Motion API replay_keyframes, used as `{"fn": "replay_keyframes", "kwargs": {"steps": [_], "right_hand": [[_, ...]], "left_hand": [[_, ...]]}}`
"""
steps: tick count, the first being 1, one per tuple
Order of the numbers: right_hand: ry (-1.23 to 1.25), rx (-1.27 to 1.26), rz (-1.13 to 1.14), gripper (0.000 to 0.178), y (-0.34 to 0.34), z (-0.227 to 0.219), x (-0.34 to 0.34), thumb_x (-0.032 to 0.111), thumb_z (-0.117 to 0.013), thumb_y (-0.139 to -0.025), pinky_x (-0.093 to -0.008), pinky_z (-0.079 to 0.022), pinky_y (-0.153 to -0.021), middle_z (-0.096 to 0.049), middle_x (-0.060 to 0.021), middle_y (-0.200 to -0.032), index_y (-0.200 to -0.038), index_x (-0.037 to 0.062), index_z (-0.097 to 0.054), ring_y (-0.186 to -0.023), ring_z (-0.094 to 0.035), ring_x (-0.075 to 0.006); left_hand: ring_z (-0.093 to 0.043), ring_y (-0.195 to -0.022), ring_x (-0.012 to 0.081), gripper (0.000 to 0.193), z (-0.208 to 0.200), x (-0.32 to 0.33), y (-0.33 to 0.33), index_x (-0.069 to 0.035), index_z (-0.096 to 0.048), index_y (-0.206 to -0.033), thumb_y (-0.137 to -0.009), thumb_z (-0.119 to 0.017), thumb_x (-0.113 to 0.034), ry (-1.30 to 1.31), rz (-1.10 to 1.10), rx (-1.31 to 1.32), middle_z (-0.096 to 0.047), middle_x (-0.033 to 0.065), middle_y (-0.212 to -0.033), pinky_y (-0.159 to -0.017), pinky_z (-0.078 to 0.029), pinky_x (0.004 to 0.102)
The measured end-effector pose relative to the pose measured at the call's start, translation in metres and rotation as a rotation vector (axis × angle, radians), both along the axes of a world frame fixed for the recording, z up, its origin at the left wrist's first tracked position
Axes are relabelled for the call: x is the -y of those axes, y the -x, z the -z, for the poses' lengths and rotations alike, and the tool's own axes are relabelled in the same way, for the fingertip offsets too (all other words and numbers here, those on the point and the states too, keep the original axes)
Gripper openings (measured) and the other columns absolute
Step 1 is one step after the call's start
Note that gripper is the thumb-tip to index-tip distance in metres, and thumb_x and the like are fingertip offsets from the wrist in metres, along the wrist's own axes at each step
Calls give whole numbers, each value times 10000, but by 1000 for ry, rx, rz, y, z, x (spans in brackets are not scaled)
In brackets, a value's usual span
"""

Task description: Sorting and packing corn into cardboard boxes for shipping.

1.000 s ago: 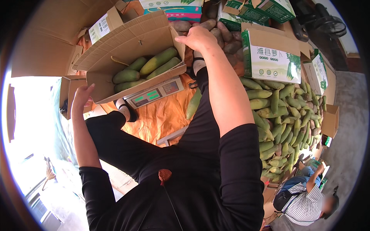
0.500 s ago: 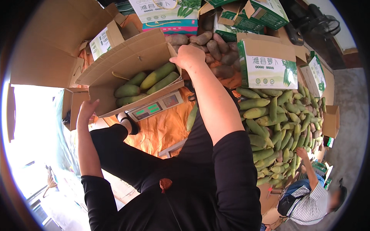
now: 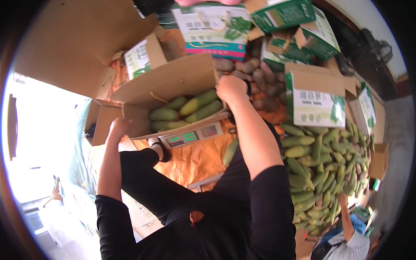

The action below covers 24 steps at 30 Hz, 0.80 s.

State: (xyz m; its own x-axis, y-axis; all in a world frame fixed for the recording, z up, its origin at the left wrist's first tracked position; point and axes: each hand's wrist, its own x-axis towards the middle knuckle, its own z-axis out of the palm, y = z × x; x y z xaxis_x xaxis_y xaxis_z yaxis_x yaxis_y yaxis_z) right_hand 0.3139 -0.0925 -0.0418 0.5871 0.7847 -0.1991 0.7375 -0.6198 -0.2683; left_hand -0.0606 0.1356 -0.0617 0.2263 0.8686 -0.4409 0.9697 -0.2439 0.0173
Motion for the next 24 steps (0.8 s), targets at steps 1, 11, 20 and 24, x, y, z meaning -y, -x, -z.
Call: {"fn": "replay_keyframes", "kwargs": {"steps": [1,11,20,24], "right_hand": [[8,-12,6,286,1,0,0,344,-641,-814,-426,-511,-758,-683,-165,-889,-849,66,-701,-878,-658,-326],[-75,-31,-109,339,33,-39,-37,356,-595,-816,-462,-479,-810,-656,-198,-923,-860,32,-686,-922,-618,-359],[-209,-59,-413,318,130,-86,-119,329,-567,-835,-471,-481,-801,-658,-200,-925,-879,38,-688,-913,-622,-371],[-139,-93,-532,330,212,-94,-147,346,-581,-847,-463,-494,-794,-669,-187,-926,-893,40,-694,-916,-636,-358]], "left_hand": [[-682,-670,254,398,-6,6,-1,-18,-697,-824,-810,-644,-412,1,-13,73,-674,134,-683,-700,-537,383],[-661,-595,229,360,-66,-1,45,-4,-690,-740,-798,-661,-358,-23,-141,228,-653,110,-609,-655,-531,353],[-589,-643,142,315,-53,3,218,43,-674,-860,-833,-651,-269,-63,-494,732,-651,89,-726,-610,-460,310],[-577,-634,159,256,-18,44,342,52,-665,-906,-859,-610,-193,-312,-454,630,-655,91,-740,-608,-447,305]]}}
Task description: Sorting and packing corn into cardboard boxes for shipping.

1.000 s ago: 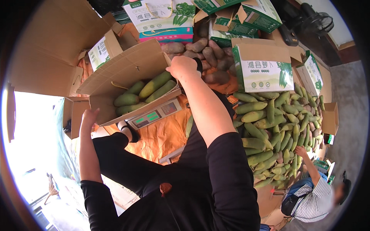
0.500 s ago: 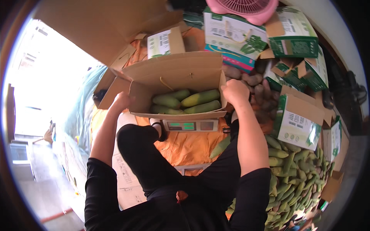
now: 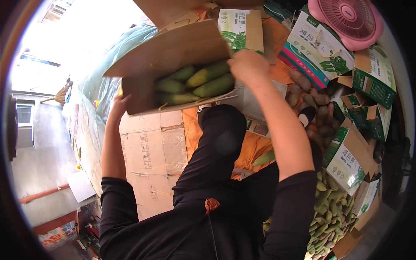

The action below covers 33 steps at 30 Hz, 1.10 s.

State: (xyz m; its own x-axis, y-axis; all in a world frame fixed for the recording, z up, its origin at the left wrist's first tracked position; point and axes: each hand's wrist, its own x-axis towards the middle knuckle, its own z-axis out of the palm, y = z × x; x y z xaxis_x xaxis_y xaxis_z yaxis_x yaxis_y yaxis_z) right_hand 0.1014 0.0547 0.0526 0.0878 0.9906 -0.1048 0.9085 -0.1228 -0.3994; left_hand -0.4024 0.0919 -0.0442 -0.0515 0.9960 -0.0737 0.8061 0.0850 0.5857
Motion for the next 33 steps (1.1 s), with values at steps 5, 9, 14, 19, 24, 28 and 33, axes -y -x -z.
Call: {"fn": "replay_keyframes", "kwargs": {"steps": [5,9,14,19,24,28,33], "right_hand": [[12,-64,-201,211,119,26,5,215,-615,-787,-403,-531,-730,-678,-184,-903,-856,33,-698,-854,-670,-323],[12,-100,-341,179,191,85,43,125,-581,-732,-390,-540,-645,-687,-153,-829,-840,41,-696,-775,-683,-280],[316,-181,-500,221,304,133,119,100,-630,-707,-415,-538,-694,-663,-187,-898,-889,-17,-678,-863,-661,-306],[713,90,-772,339,366,227,216,164,-700,-708,-451,-533,-791,-678,-130,-1036,-1015,18,-689,-995,-639,-263],[489,-302,-1043,265,344,138,179,256,-656,-772,-436,-510,-817,-687,-124,-970,-956,74,-714,-962,-639,-305],[232,-600,-818,231,281,65,133,261,-591,-790,-421,-506,-758,-676,-156,-861,-868,72,-700,-877,-643,-314],[-166,-830,-552,184,149,6,100,206,-577,-822,-404,-487,-759,-662,-136,-860,-872,60,-678,-846,-631,-300]], "left_hand": [[-592,-762,339,175,14,109,149,-120,-690,-950,-794,-613,-109,-196,120,-716,-594,161,-757,-642,-459,438],[-597,-777,360,176,8,192,168,-69,-671,-947,-877,-551,-177,-59,87,-667,-628,167,-857,-680,-469,439],[-602,-882,319,333,26,343,302,-168,-660,-1115,-831,-529,-56,182,152,-1107,-630,156,-998,-705,-491,425],[-591,-861,358,316,38,329,294,-65,-590,-1191,-957,-450,-226,630,-79,-978,-603,184,-1029,-737,-505,449],[-592,-879,351,316,34,302,295,-57,-589,-1186,-959,-455,-231,413,-134,-717,-601,184,-1045,-749,-507,443],[-594,-893,346,317,47,254,263,-50,-588,-1183,-960,-459,-235,245,-127,-483,-600,184,-1058,-758,-510,438],[-596,-912,339,319,40,191,218,-41,-588,-1178,-961,-465,-240,59,-118,-215,-599,183,-1075,-770,-512,432]]}}
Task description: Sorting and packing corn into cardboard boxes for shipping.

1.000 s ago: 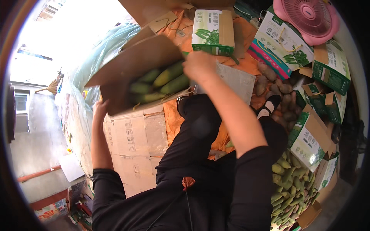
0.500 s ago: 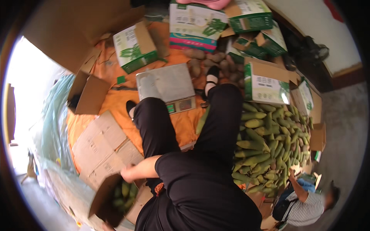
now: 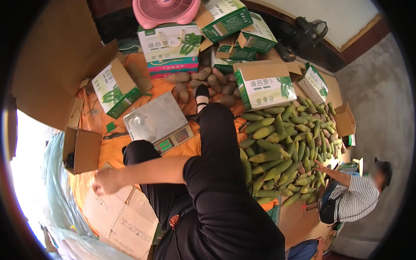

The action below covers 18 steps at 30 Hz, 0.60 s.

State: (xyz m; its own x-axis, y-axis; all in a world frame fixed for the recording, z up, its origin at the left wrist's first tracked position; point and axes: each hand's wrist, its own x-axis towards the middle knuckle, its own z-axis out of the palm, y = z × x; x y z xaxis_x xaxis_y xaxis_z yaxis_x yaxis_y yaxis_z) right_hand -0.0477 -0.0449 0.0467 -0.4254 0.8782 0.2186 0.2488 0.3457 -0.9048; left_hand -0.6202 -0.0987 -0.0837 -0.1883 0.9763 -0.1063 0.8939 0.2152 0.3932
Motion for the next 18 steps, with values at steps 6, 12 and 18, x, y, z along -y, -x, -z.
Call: {"fn": "replay_keyframes", "kwargs": {"steps": [6,12,18], "right_hand": [[-122,109,625,160,-198,-37,5,192,-631,-818,-355,-495,-720,-675,-106,-862,-913,70,-671,-813,-651,-259],[112,503,1165,151,-377,11,87,233,-587,-833,-375,-495,-706,-674,-94,-829,-876,106,-657,-805,-650,-281],[376,837,1437,102,-474,92,188,146,-539,-797,-440,-476,-689,-642,-125,-797,-799,133,-640,-818,-621,-337]], "left_hand": [[-598,-933,330,322,-30,-53,-58,-30,-587,-1172,-962,-471,-246,-237,-34,293,-597,183,-1094,-784,-516,425],[-601,-955,322,327,-69,-100,-157,-20,-586,-1166,-963,-478,-252,-455,-58,624,-595,183,-1114,-798,-519,418],[-583,-1016,278,244,-126,-148,-372,-3,-595,-1118,-957,-481,-147,-572,420,328,-598,144,-1138,-901,-471,372]]}}
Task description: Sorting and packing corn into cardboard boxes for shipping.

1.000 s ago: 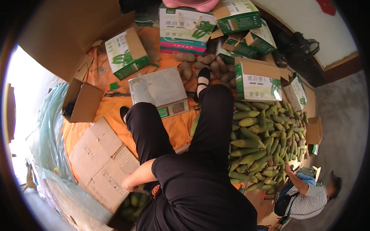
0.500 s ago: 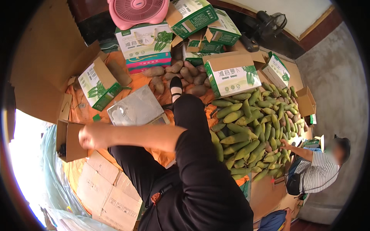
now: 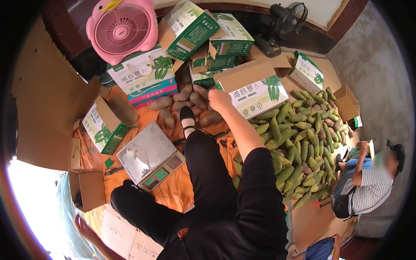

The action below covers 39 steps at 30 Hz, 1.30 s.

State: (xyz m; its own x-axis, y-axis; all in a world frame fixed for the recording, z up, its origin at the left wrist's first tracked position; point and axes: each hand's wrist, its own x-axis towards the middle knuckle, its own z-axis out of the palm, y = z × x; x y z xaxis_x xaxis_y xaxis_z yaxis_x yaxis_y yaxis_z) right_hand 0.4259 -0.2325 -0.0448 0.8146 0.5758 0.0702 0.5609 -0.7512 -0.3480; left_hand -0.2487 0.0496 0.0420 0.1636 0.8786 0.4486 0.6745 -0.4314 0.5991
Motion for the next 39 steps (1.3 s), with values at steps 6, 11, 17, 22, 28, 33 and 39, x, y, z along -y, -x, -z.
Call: {"fn": "replay_keyframes", "kwargs": {"steps": [6,11,17,22,28,33,39], "right_hand": [[287,96,217,161,-65,44,65,82,-536,-799,-436,-507,-745,-631,-110,-995,-925,92,-636,-944,-610,-302],[431,187,273,232,-107,52,68,120,-502,-850,-424,-490,-820,-597,-66,-1093,-1054,117,-611,-1084,-546,-236],[405,306,161,267,-151,70,42,145,-457,-883,-445,-434,-890,-567,-11,-1169,-1112,143,-594,-1151,-496,-224],[430,503,30,362,-175,91,42,115,-471,-881,-465,-402,-917,-541,-2,-1217,-1239,151,-513,-1215,-454,-205],[593,131,97,368,-164,76,65,129,-506,-865,-454,-403,-915,-544,-6,-1205,-1232,152,-520,-1200,-461,-198],[588,178,123,370,-168,66,57,129,-510,-861,-460,-396,-934,-530,-11,-1221,-1230,159,-522,-1206,-452,-198],[471,409,72,371,-188,92,45,116,-496,-866,-478,-376,-956,-519,-13,-1219,-1232,176,-521,-1209,-447,-197]], "left_hand": [[-537,-1015,339,292,-29,24,-261,-11,-615,-1017,-726,-635,5,79,640,-400,-593,153,-1024,-908,-405,419],[-547,-987,331,283,15,23,-313,-31,-622,-976,-699,-670,7,137,837,-541,-600,137,-999,-894,-401,420],[-569,-939,325,237,61,5,-294,-35,-652,-938,-701,-669,-31,223,745,-652,-626,123,-923,-879,-413,415],[-587,-908,325,204,69,5,-295,-32,-668,-924,-723,-635,-35,311,713,-616,-630,141,-900,-830,-440,413],[-597,-861,340,189,68,4,-293,-25,-675,-919,-742,-609,-41,312,698,-644,-622,161,-883,-769,-471,418],[-597,-859,343,189,70,4,-290,-22,-674,-918,-741,-611,-43,326,691,-585,-621,164,-886,-764,-477,412],[-594,-875,339,188,70,6,-295,-27,-670,-916,-732,-632,-38,373,683,-610,-615,159,-881,-763,-476,407]]}}
